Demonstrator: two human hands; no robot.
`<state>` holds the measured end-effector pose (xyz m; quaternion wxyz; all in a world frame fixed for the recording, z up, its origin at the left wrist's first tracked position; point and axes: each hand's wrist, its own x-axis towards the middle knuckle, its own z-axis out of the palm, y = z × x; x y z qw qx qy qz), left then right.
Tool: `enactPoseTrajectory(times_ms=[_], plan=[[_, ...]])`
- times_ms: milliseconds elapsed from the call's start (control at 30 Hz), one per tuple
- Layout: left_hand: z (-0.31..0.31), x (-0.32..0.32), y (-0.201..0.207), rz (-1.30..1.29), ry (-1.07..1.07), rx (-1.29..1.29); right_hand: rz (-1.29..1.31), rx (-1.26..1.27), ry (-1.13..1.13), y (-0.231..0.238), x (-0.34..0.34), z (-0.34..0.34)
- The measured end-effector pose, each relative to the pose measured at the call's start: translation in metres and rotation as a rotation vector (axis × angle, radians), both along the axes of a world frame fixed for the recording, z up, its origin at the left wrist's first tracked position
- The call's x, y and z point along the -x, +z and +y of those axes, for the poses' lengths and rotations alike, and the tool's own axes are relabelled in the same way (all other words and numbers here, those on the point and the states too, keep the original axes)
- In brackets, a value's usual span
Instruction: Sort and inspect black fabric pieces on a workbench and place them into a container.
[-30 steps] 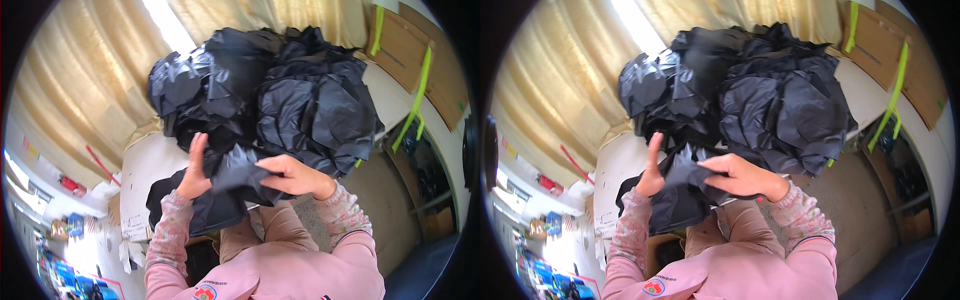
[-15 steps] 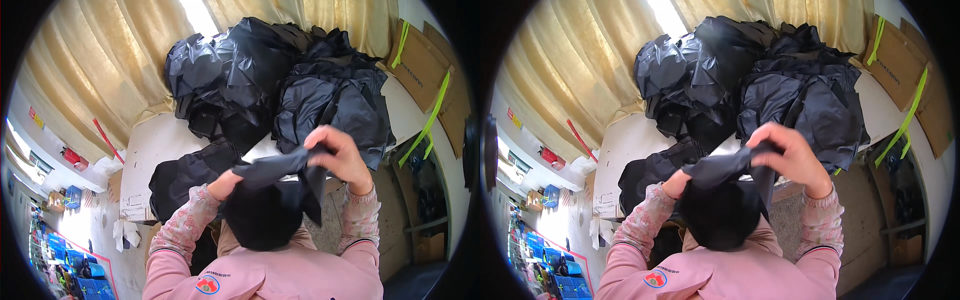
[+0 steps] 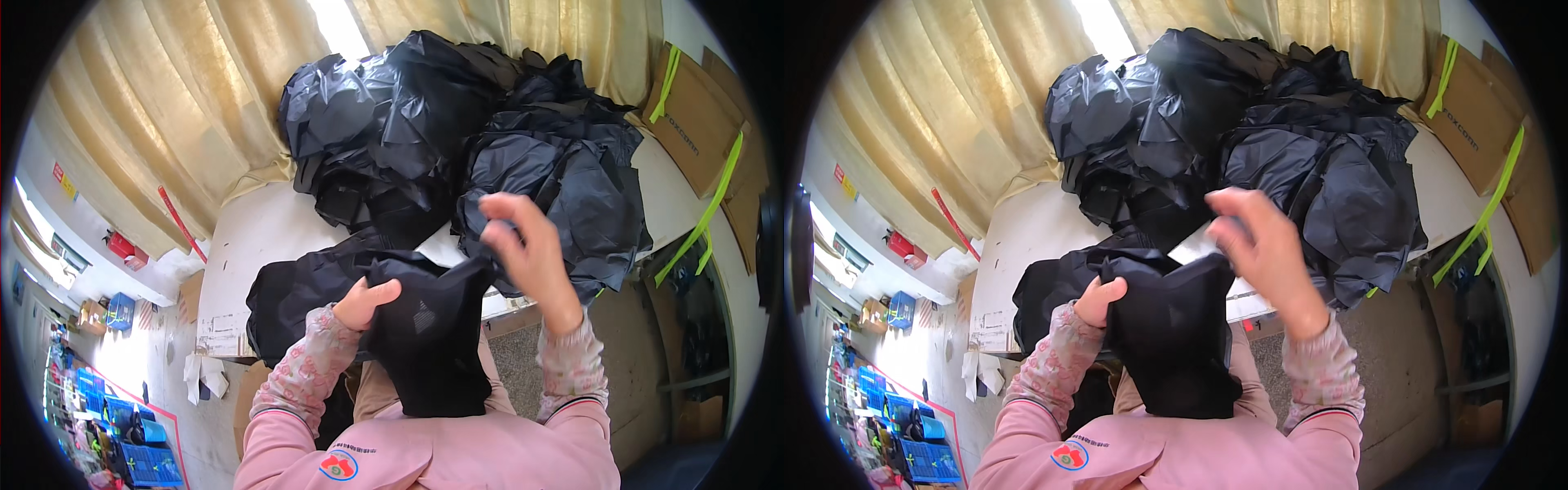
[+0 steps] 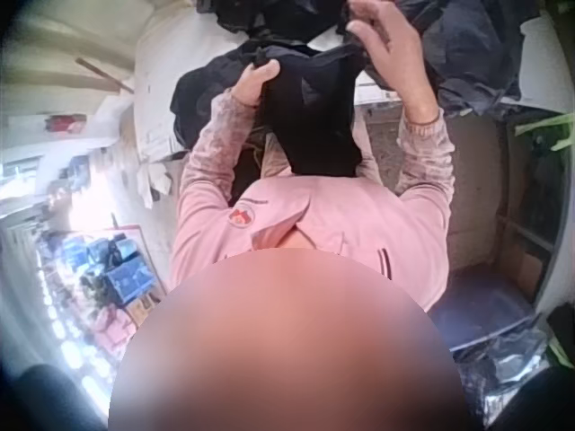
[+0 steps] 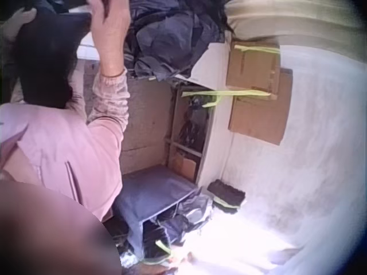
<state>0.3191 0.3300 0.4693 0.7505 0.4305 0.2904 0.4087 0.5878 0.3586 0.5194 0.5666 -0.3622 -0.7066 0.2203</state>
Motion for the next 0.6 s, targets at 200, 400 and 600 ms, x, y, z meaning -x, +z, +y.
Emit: enactPoseTrajectory(times_ms=[200, 400, 600], plan=[[0.011, -0.031, -0.001, -0.02, 0.095, 0.01, -0.353, -0.237, -0.056, -0.027, 0.037, -0.022], [0.022, 0.022, -0.004, -0.219, 0.046, -0.025, -0.436, -0.194, 0.05, -0.021, 0.018, -0.015], [0.019, 0.017, 0.018, -0.193, 0.168, -0.192, -0.519, -0.15, 0.277, 0.004, 0.005, -0.016]])
